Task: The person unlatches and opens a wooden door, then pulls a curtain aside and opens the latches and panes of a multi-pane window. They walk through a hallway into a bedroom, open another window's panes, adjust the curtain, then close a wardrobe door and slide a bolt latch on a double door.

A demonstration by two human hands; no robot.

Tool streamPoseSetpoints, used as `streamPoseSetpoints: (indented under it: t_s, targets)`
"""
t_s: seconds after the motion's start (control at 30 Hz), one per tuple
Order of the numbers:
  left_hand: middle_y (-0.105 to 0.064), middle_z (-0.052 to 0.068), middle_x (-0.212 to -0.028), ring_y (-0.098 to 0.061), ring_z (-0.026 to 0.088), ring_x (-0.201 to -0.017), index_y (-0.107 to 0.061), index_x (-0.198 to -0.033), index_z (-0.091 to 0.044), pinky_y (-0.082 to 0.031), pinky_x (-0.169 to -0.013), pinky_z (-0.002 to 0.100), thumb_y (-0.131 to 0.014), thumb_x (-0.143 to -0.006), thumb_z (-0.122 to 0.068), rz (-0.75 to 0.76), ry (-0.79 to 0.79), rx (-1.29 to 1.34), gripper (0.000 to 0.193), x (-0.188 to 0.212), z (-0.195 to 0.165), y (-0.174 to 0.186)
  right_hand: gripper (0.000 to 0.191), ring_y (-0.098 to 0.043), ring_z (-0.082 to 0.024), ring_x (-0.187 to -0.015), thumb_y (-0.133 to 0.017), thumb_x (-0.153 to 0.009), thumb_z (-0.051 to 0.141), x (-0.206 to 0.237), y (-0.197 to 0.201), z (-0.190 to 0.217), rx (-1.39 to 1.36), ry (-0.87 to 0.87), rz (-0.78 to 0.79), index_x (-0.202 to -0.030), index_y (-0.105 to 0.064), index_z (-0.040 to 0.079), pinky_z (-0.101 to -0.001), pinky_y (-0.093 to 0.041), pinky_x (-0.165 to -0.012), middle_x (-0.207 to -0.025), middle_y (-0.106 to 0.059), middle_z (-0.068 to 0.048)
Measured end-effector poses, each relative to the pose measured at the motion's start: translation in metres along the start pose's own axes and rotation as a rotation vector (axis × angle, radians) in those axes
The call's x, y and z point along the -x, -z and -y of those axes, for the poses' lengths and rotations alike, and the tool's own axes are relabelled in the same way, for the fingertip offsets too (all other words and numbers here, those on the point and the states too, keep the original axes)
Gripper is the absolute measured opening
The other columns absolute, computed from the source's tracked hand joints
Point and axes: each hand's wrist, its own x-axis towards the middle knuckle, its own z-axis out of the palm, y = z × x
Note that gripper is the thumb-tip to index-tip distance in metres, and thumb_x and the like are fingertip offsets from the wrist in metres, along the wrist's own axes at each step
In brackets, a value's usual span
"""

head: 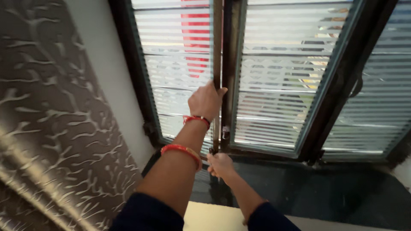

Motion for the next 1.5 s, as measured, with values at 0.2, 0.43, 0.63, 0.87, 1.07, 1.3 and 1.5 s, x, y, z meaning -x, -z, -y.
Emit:
streamPoseSetpoints:
  t_s: [0.2,0.43,0.63,0.87,1.07,1.3,1.5]
  targets:
    - [-0.074,0.018,-0.098,-0.071,0.041,-0.096,-0.066,-0.107,-0.009,-0.056,-0.08,0.053,-0.071,-0.09,-0.046,0.056,0.003,-0.045,0.041,-0.022,0.001,-0.03,0.04,-0.066,-0.017,-0.052,-0.06,-0.098,0.041,-0.024,0.003,0.004,-0.047,-0.047,-0.153,-0.09,-0.07,0.003,-0.0333,-0.054,-0.054,-0.067,-0.071,-0.008]
    - [-0.075,0.016,-0.098,-0.072,0.038,-0.095,-0.066,-0.11,-0.011,-0.056,-0.077,0.051,-0.075,-0.088,-0.034,0.126,-0.048,-0.159,0.033,-0.036,0.023,-0.07,0.045,-0.073,-0.032,-0.079,-0.044,-0.103,0.044,-0.063,-0.001,-0.007,0.32,0.035,-0.293,-0.094,-0.064,0.005,-0.0476,-0.054,-0.077,-0.077,-0.076,-0.012]
    - [-0.074,0.016,-0.092,-0.072,0.037,-0.09,-0.067,-0.109,-0.013,-0.056,-0.072,0.051,-0.075,-0.088,-0.029,0.089,-0.075,-0.16,0.028,-0.052,0.042,-0.094,0.047,-0.067,-0.044,-0.093,-0.038,-0.106,0.044,-0.09,-0.008,-0.017,0.59,0.134,-0.422,-0.099,-0.063,0.005,-0.0567,-0.053,-0.078,-0.094,-0.071,-0.019]
    - [-0.074,0.015,-0.085,-0.072,0.037,-0.085,-0.066,-0.106,-0.013,-0.055,-0.068,0.051,-0.073,-0.09,-0.028,0.066,-0.102,-0.147,0.023,-0.069,0.067,-0.12,0.04,-0.069,-0.041,-0.071,-0.036,-0.108,0.039,-0.103,-0.02,-0.023,0.626,0.153,-0.422,-0.098,-0.056,0.005,-0.0532,-0.057,-0.061,-0.078,-0.072,-0.021]
    - [-0.073,0.014,-0.081,-0.072,0.037,-0.083,-0.064,-0.103,-0.012,-0.054,-0.066,0.051,-0.07,-0.092,-0.028,0.056,-0.123,-0.128,0.02,-0.075,0.083,-0.133,0.035,-0.07,-0.035,-0.059,-0.044,-0.106,0.036,-0.118,-0.027,-0.038,0.91,0.311,-0.597,-0.087,-0.058,0.011,-0.0505,-0.056,-0.062,-0.061,-0.069,-0.015]
    - [-0.073,0.014,-0.083,-0.072,0.037,-0.084,-0.062,-0.103,-0.012,-0.055,-0.068,0.051,-0.07,-0.092,-0.029,0.095,-0.093,-0.12,0.021,-0.072,0.084,-0.125,0.032,-0.071,-0.036,-0.059,-0.044,-0.104,0.036,-0.119,-0.026,-0.044,0.964,0.451,-0.595,-0.088,-0.059,0.012,-0.0495,-0.054,-0.069,-0.06,-0.069,-0.015]
    - [-0.074,0.016,-0.087,-0.071,0.039,-0.087,-0.063,-0.107,-0.013,-0.054,-0.071,0.053,-0.069,-0.094,-0.028,0.067,-0.067,-0.086,0.02,-0.05,0.066,-0.103,0.033,-0.069,-0.042,-0.072,-0.046,-0.104,0.04,-0.097,-0.03,-0.052,0.791,0.325,-0.512,-0.095,-0.059,0.011,-0.0564,-0.052,-0.07,-0.074,-0.072,-0.02]
